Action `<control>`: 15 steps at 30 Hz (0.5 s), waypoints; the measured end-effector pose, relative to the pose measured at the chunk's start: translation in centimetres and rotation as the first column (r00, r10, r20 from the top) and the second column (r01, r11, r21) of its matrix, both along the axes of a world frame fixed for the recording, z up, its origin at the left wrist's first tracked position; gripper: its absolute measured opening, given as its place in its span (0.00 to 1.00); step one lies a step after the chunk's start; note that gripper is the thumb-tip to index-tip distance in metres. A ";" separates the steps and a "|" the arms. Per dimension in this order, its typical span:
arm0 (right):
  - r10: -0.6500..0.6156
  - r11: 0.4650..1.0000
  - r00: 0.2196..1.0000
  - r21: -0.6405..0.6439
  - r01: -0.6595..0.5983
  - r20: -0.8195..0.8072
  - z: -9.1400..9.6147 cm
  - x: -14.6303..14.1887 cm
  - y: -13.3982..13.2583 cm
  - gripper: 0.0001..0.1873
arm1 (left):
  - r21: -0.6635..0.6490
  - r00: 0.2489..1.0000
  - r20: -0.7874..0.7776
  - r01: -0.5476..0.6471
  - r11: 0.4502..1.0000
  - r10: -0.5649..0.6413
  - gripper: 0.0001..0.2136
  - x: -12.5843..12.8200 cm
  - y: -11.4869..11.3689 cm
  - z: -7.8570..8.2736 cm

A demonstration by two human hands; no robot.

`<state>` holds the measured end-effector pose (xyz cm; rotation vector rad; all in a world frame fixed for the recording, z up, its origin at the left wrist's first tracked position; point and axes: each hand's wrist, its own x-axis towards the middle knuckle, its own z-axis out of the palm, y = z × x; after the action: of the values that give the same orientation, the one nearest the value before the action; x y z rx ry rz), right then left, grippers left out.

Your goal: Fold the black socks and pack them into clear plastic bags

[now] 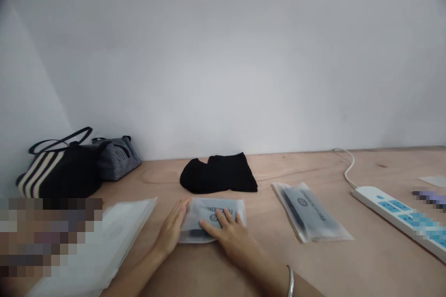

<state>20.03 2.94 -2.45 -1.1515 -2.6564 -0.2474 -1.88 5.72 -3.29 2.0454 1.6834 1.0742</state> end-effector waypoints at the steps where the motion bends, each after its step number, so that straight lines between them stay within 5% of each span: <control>1: -0.036 0.998 0.999 0.049 0.037 -0.016 -0.2 -0.1 0.0 0.37 | -0.005 1.000 0.002 -0.018 1.000 0.018 0.23 -0.1 0.2 -0.1; 5: -0.245 0.947 0.967 0.201 0.253 -0.063 0.6 1.1 0.7 0.32 | -0.017 0.999 -0.031 -0.026 1.000 0.025 0.22 -0.2 0.4 -0.3; 7: -0.424 0.865 0.903 0.263 0.428 -0.073 1.8 2.8 1.4 0.31 | -0.015 0.998 -0.058 -0.020 1.000 0.019 0.21 -0.1 0.3 -0.3; 10: -0.723 0.622 0.672 0.272 0.734 -0.160 3.0 6.2 2.6 0.32 | -0.013 0.994 -0.105 -0.016 1.000 0.015 0.21 0.1 0.2 -0.5; 13: -0.923 0.353 0.355 0.040 0.935 -0.147 2.4 9.4 4.0 0.28 | -0.019 0.986 -0.164 0.011 1.000 -0.014 0.21 0.4 0.0 -0.5; 15: -0.971 0.235 0.230 -0.094 0.967 -0.064 1.5 11.0 4.7 0.23 | -0.028 0.977 -0.203 0.053 0.998 -0.058 0.21 0.6 -0.3 -0.4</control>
<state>30.99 7.59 -0.90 -2.6171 -1.3837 -0.3048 -1.24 5.46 -3.67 2.2398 1.7111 0.8480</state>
